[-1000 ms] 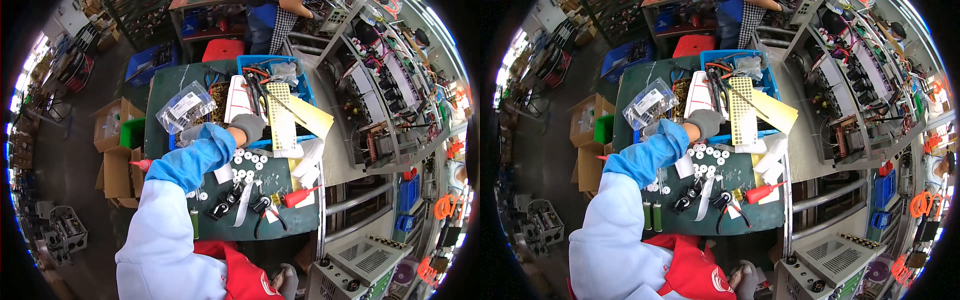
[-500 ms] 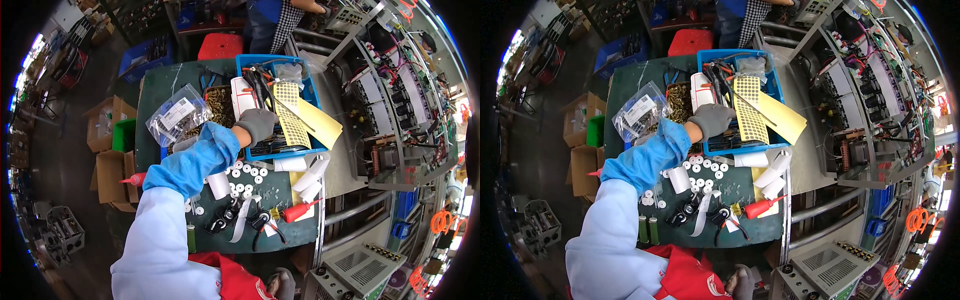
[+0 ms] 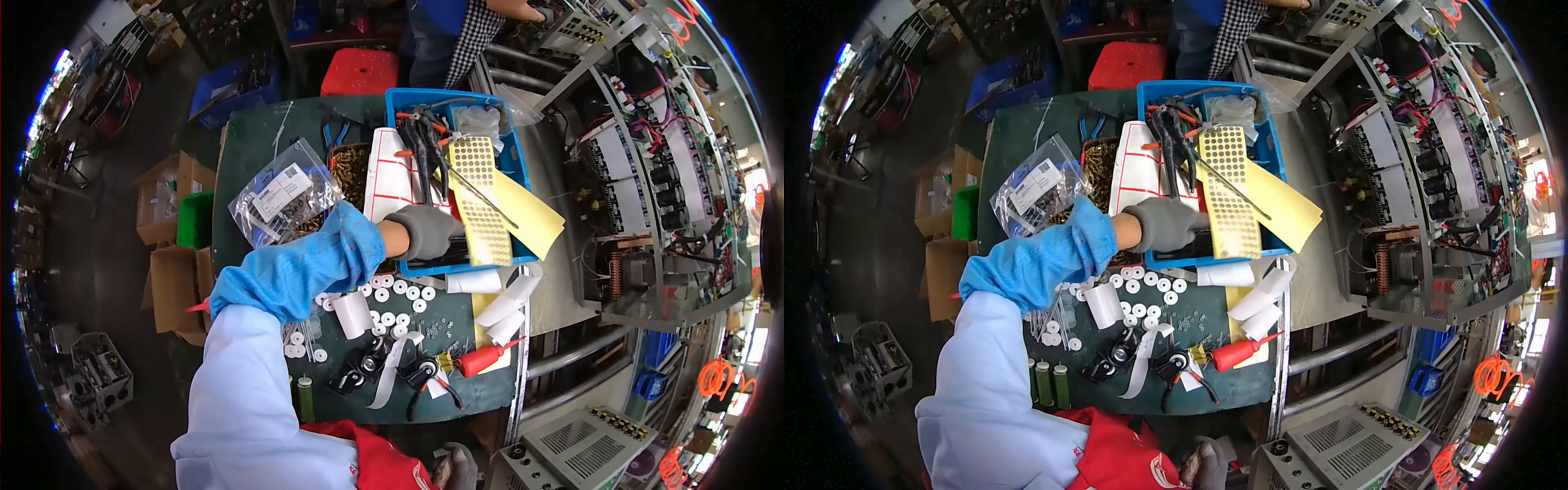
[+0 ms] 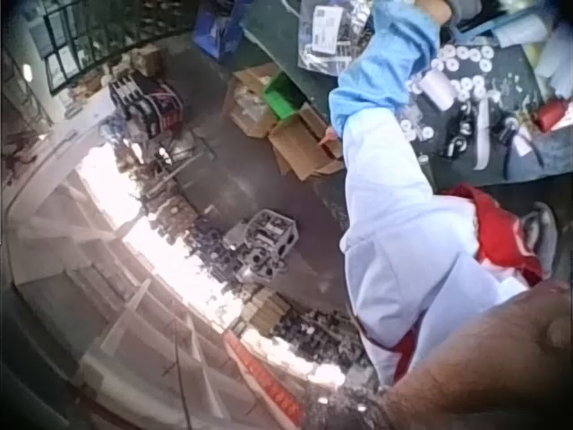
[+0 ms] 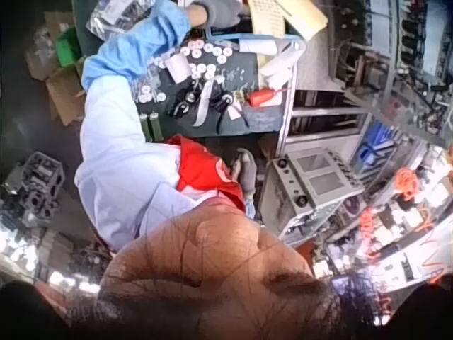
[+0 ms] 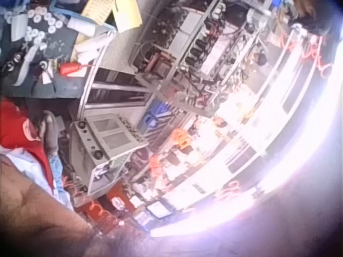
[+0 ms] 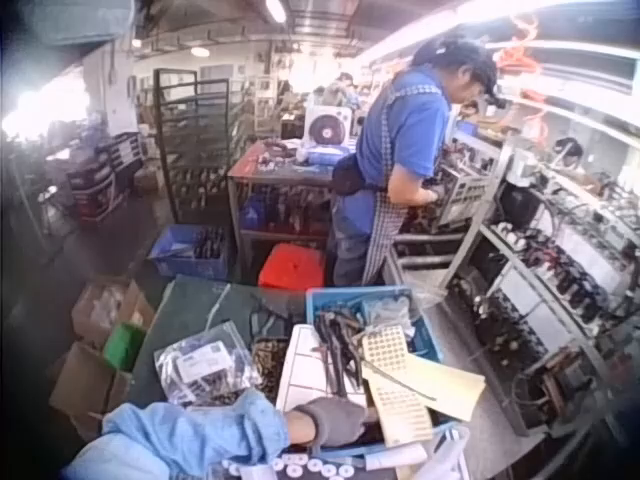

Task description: Tightening screws on the underside and side of an electronics enclosure using a pneumatic screwdriver.

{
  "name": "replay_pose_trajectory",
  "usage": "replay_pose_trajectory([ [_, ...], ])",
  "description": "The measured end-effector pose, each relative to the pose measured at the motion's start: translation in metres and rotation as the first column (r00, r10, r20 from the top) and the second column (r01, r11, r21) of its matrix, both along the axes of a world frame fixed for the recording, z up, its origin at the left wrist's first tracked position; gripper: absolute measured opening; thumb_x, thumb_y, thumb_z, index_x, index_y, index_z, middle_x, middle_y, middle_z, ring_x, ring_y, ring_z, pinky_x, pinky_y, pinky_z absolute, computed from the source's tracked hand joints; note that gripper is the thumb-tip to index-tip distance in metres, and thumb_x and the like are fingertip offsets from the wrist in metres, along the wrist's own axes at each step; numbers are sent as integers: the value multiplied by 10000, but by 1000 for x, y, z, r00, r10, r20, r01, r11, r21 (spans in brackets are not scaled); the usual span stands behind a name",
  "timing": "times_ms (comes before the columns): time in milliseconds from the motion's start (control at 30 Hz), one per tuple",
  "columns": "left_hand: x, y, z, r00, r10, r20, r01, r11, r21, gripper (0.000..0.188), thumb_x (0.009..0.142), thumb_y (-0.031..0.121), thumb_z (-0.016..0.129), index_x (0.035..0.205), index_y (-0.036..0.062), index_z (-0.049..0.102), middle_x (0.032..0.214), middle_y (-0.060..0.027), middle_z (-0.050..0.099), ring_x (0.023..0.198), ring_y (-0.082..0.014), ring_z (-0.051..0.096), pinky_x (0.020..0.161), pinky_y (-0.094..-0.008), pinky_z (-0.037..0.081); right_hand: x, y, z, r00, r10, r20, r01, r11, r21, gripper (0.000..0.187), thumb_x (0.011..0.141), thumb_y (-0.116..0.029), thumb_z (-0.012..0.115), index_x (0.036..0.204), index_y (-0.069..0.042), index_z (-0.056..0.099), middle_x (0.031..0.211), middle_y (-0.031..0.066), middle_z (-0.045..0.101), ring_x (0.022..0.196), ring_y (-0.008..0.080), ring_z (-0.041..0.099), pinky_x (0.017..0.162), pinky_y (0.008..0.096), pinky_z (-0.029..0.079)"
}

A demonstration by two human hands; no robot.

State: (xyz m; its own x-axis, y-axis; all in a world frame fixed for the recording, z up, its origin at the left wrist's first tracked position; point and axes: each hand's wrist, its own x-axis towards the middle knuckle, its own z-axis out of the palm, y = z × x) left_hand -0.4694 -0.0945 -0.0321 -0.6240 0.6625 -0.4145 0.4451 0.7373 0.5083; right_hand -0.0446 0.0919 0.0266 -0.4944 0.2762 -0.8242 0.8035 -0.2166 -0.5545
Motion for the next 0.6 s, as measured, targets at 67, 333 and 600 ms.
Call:
replay_pose_trajectory([
  [67, -11, 1, 3, 993, 118, -20, -114, 983, 143, 479, 890, 262, 475, 1365, 200, 496, 1059, -207, 659, 955, -367, 645, 875, -475, 495, -6, -2, 1, 1000, 7, 21, -7, 1000, 1, 386, 994, -341, 465, 1154, -17, 601, 736, -15, 558, 618, 63, 486, 568, 206, 407],
  [333, -31, -3, 14, 984, 173, 34, -173, 914, 367, 285, 841, 282, 560, 992, 100, 720, 965, -176, 696, 913, -340, 667, 843, -418, 515, -28, 0, 5, 993, 104, 62, -105, 994, 15, 367, 985, -343, 464, 1100, -38, 631, 882, -2, 597, 720, 76, 501, 662, 225, 433],
  [600, 9, 2, 4, 933, -355, 59, 354, 875, -331, 280, 883, 253, 510, 1039, 107, 692, 998, -176, 692, 883, -349, 679, 761, -468, 536, -43, 0, 6, 992, 119, 43, -118, 993, -8, 352, 980, -336, 467, 1080, -39, 628, 857, -2, 581, 735, 78, 500, 668, 226, 424],
])
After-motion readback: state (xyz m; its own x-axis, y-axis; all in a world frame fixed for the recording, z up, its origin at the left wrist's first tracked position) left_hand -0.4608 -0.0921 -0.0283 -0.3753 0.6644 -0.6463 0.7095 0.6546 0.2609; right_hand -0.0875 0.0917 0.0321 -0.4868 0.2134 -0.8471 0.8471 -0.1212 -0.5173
